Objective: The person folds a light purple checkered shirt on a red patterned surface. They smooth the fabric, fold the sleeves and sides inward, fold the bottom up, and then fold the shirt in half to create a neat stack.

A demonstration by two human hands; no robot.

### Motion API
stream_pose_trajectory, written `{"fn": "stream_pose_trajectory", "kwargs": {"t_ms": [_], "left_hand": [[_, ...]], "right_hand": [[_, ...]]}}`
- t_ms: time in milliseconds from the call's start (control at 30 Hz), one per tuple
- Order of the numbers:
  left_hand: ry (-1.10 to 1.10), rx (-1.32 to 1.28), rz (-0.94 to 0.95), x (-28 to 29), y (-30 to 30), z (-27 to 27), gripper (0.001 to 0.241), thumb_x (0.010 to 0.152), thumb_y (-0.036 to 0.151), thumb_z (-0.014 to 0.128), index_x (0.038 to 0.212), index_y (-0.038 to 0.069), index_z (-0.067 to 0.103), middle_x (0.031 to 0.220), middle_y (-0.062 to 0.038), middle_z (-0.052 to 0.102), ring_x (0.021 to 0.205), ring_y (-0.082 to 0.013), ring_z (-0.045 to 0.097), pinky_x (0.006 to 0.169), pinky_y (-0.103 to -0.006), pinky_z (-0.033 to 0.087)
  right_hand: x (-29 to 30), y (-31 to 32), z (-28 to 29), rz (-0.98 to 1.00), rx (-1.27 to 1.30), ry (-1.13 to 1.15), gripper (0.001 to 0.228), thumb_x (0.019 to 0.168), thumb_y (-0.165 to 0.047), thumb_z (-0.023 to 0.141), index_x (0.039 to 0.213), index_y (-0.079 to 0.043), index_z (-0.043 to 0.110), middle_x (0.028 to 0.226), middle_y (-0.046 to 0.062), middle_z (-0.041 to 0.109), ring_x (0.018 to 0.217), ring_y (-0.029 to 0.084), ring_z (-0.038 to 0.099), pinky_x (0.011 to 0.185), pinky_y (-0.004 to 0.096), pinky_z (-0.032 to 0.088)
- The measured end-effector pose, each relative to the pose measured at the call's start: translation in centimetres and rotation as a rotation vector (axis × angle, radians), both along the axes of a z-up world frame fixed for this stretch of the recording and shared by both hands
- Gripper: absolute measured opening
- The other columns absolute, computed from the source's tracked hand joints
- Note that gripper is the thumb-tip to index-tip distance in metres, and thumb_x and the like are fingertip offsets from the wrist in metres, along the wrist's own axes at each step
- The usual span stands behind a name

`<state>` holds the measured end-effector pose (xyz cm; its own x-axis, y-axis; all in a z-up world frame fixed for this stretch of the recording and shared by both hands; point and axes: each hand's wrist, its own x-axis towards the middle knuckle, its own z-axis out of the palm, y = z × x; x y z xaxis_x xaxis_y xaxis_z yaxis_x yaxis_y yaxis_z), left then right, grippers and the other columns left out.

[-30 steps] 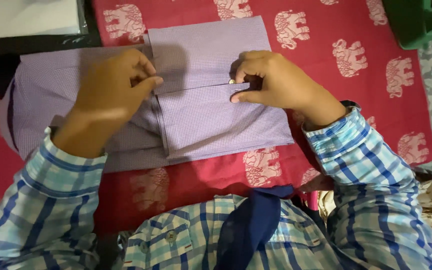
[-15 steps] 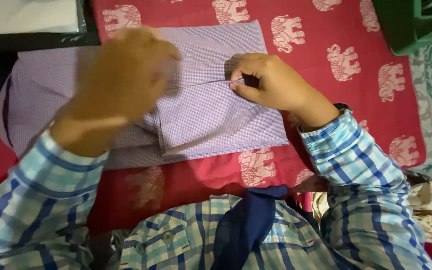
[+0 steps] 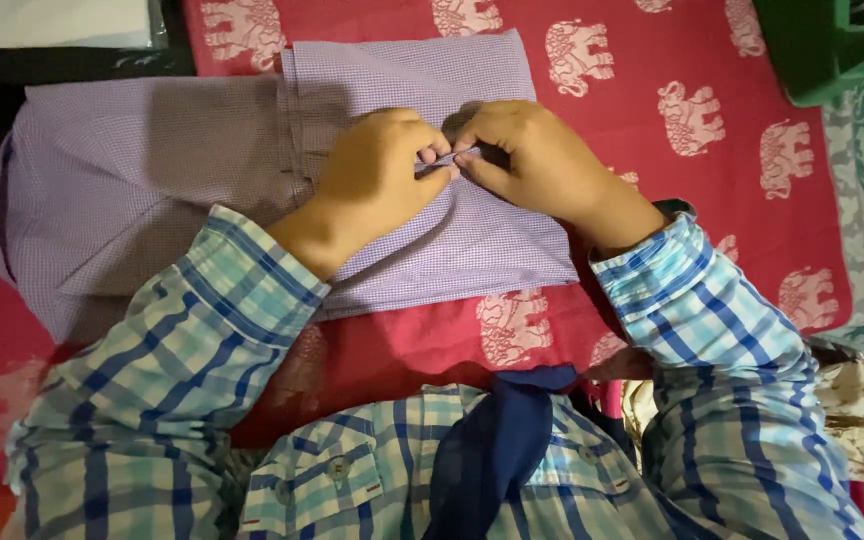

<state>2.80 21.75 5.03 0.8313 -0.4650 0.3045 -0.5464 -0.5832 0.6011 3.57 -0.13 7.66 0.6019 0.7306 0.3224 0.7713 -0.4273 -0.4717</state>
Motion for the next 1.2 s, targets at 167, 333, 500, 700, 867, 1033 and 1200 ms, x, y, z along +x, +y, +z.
{"fn": "stream_pose_trajectory", "kwargs": {"t_ms": [167, 333, 500, 700, 867, 1033, 1200], "left_hand": [[-0.038, -0.044, -0.009, 0.1, 0.1, -1.1, 0.013, 0.084, 0.021, 0.083, 0.09, 0.012, 0.077, 0.086, -0.004, 0.07, 0.079, -0.0236, 0.065, 0.069, -0.0398, 0.051], [0.039, -0.061, -0.026, 0.1, 0.2, -0.4, 0.006, 0.089, 0.016, 0.078, 0.087, 0.01, 0.079, 0.086, -0.005, 0.074, 0.077, -0.0205, 0.066, 0.071, -0.0371, 0.053], [-0.098, -0.043, -0.033, 0.7, 0.1, -2.1, 0.002, 0.086, 0.01, 0.073, 0.088, 0.01, 0.074, 0.086, -0.006, 0.07, 0.078, -0.0283, 0.065, 0.072, -0.043, 0.052], [-0.07, -0.015, -0.055, 0.2, 0.2, -1.4, 0.006, 0.091, 0.007, 0.073, 0.095, 0.003, 0.074, 0.091, -0.011, 0.071, 0.081, -0.0278, 0.067, 0.07, -0.0405, 0.055], [-0.089, -0.066, -0.083, 0.6, 0.4, -1.8, 0.009, 0.088, 0.008, 0.078, 0.091, 0.002, 0.072, 0.087, -0.012, 0.069, 0.076, -0.027, 0.066, 0.065, -0.0404, 0.053], [-0.034, -0.059, -0.085, 0.4, 0.5, -1.3, 0.003, 0.089, 0.006, 0.074, 0.09, 0.003, 0.073, 0.089, -0.011, 0.071, 0.077, -0.0237, 0.066, 0.066, -0.0371, 0.055], [-0.076, -0.051, -0.056, 0.5, 0.3, -2.1, 0.005, 0.088, 0.009, 0.075, 0.089, 0.007, 0.072, 0.089, -0.007, 0.069, 0.08, -0.0253, 0.064, 0.07, -0.0383, 0.054]], "right_hand": [[-0.1, 0.2, -0.4, -0.003, 0.014, 0.026, 0.002, 0.099, -0.003, 0.07, 0.101, -0.004, 0.069, 0.096, 0.009, 0.07, 0.086, 0.027, 0.067, 0.08, 0.039, 0.053], [-0.1, 0.1, -0.5, -0.052, 0.018, 0.036, 0.003, 0.097, -0.002, 0.075, 0.099, -0.004, 0.074, 0.094, 0.009, 0.07, 0.087, 0.026, 0.069, 0.076, 0.037, 0.054], [0.4, 0.0, -1.2, 0.035, -0.017, -0.038, 0.006, 0.1, -0.006, 0.071, 0.102, 0.0, 0.07, 0.094, 0.013, 0.064, 0.084, 0.031, 0.064, 0.075, 0.041, 0.05], [0.3, 0.0, -1.2, 0.053, -0.01, -0.064, 0.01, 0.107, -0.007, 0.065, 0.105, 0.002, 0.069, 0.101, 0.015, 0.064, 0.092, 0.034, 0.065, 0.079, 0.044, 0.053], [0.6, 0.0, -1.3, 0.071, 0.03, -0.002, 0.008, 0.107, -0.004, 0.063, 0.105, 0.002, 0.067, 0.101, 0.016, 0.063, 0.092, 0.033, 0.065, 0.081, 0.042, 0.052], [0.8, -0.2, -2.3, -0.004, -0.001, 0.014, 0.006, 0.106, -0.006, 0.067, 0.104, -0.001, 0.066, 0.097, 0.012, 0.061, 0.088, 0.029, 0.06, 0.074, 0.04, 0.05], [0.8, 0.0, -2.4, -0.031, 0.012, 0.098, 0.004, 0.105, -0.001, 0.065, 0.102, -0.003, 0.064, 0.096, 0.01, 0.061, 0.088, 0.027, 0.059, 0.075, 0.038, 0.049]]}}
